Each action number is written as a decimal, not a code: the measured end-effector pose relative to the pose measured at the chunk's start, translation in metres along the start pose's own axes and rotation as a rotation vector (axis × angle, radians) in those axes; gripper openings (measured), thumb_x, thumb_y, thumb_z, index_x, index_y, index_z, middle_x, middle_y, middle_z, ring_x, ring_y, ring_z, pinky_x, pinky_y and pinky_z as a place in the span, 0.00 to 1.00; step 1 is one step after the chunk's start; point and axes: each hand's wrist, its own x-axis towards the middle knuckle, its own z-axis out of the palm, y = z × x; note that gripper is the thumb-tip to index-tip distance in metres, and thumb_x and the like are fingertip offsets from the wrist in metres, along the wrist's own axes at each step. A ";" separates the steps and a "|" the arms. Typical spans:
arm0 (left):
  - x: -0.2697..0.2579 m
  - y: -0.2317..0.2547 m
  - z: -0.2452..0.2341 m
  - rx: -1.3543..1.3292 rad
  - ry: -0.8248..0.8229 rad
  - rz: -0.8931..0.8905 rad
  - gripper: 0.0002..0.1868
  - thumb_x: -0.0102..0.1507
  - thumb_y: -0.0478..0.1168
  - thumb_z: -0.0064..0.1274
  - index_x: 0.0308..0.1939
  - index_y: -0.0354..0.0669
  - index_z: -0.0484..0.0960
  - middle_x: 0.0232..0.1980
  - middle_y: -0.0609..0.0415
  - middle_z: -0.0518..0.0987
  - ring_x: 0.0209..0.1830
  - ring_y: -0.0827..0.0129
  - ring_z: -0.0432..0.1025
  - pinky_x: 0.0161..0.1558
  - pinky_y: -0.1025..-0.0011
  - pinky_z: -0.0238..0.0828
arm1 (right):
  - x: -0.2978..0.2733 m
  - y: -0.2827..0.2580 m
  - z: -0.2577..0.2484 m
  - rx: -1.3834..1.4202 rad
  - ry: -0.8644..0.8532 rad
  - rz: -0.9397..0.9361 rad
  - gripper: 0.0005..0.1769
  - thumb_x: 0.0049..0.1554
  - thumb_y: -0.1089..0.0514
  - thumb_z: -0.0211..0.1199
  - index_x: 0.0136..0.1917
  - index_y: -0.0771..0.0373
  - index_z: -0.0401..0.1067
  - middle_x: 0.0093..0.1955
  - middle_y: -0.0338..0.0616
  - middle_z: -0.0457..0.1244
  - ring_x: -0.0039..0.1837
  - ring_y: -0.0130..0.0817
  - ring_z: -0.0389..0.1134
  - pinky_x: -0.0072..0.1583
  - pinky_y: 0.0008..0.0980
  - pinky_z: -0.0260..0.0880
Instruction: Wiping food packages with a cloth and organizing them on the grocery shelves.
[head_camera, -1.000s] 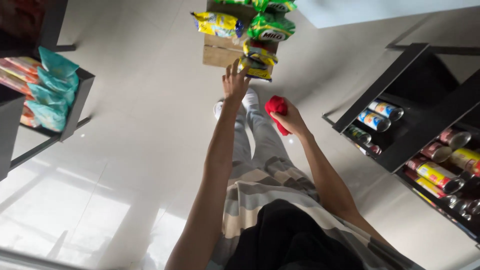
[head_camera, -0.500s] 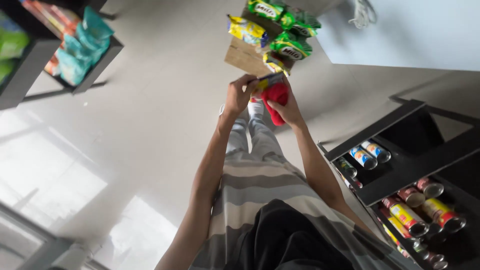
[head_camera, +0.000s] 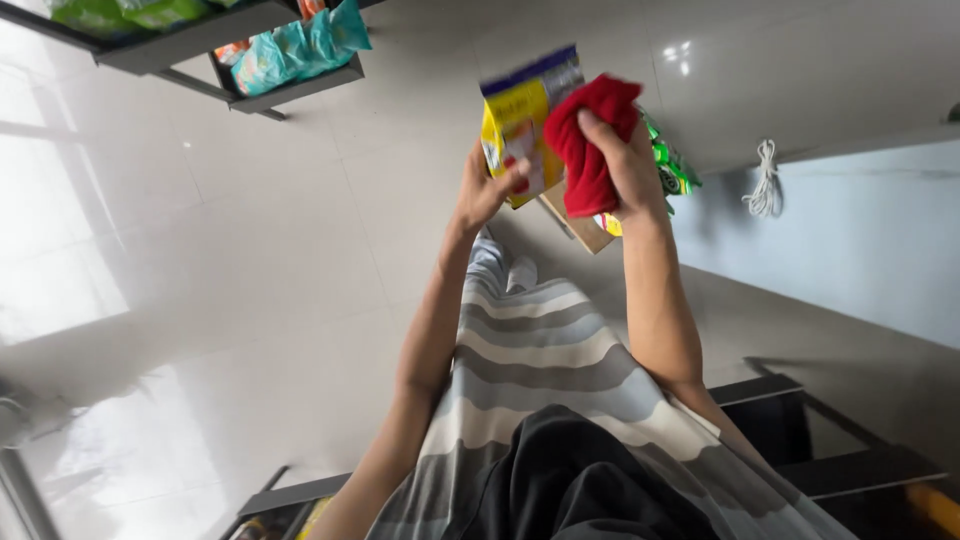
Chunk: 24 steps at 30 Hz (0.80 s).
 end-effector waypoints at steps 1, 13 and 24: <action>0.003 0.003 -0.004 -0.005 0.019 0.017 0.45 0.61 0.50 0.70 0.74 0.38 0.63 0.68 0.44 0.75 0.68 0.59 0.71 0.70 0.55 0.68 | 0.004 0.004 0.012 -0.016 -0.020 -0.003 0.22 0.62 0.56 0.67 0.65 0.64 0.67 0.54 0.42 0.68 0.53 0.32 0.70 0.54 0.33 0.72; 0.069 0.039 -0.084 -0.370 0.505 0.134 0.23 0.74 0.43 0.44 0.70 0.35 0.66 0.61 0.45 0.77 0.57 0.65 0.73 0.58 0.66 0.74 | 0.045 0.045 0.165 -1.442 -0.065 -0.985 0.23 0.67 0.54 0.63 0.72 0.63 0.69 0.73 0.58 0.52 0.71 0.57 0.56 0.70 0.54 0.61; 0.054 0.118 -0.152 0.293 0.007 -0.127 0.25 0.73 0.55 0.48 0.55 0.32 0.77 0.42 0.51 0.83 0.41 0.71 0.76 0.48 0.67 0.77 | 0.228 -0.017 0.171 -1.195 -0.012 -1.077 0.18 0.71 0.49 0.70 0.67 0.61 0.76 0.66 0.51 0.60 0.67 0.45 0.65 0.66 0.44 0.69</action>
